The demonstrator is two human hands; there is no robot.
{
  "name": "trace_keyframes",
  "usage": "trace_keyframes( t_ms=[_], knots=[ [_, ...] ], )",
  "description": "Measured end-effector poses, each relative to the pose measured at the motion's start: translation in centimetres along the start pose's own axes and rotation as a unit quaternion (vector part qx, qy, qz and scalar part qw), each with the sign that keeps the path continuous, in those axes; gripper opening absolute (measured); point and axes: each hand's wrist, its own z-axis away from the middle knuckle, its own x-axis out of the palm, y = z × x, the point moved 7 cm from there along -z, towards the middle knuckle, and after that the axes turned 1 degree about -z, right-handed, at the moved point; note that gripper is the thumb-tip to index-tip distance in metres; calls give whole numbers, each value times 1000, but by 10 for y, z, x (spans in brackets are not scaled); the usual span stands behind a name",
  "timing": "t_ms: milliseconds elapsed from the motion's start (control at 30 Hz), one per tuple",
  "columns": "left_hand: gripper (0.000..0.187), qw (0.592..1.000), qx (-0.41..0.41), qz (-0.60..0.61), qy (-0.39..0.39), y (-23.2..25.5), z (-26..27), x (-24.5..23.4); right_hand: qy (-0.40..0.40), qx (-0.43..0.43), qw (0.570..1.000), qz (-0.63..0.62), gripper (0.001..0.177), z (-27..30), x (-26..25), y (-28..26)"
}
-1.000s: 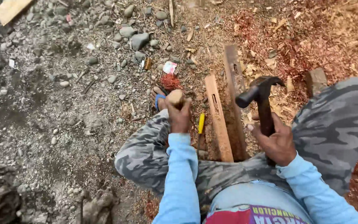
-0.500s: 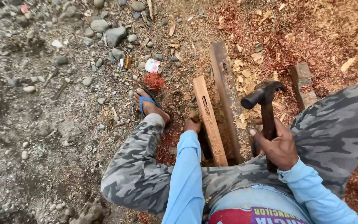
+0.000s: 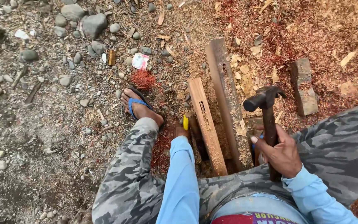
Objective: The person sits on the ground and uses a hammer to strike a small piece of wood held in their left hand. They repeatedly hit the wood against a larger wooden plank placed on the ground, then switch to hammering a yellow plastic cap onto the wood.
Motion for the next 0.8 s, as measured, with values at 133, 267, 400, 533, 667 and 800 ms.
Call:
trace_keyframes(
  t_ms=[133,267,400,533,667,800],
  knots=[
    [71,999,-2,31,16,10,6,-8,-2,6,999,-45,38,-7,-1,10],
    [65,998,3,-21,-58,-42,20,36,-22,0,997,-68,36,-9,2,10],
    [69,953,-26,234,-192,-141,79,150,-19,-33,996,-85,35,-10,4,5],
    [95,934,82,203,-283,-24,165,39,-41,-34,991,-121,34,-7,4,7],
    [128,916,253,76,-303,35,225,2,-23,-44,988,-143,32,2,-6,6],
    [125,946,180,155,-219,47,196,3,-8,-49,985,-167,29,12,-19,2]
  ],
)
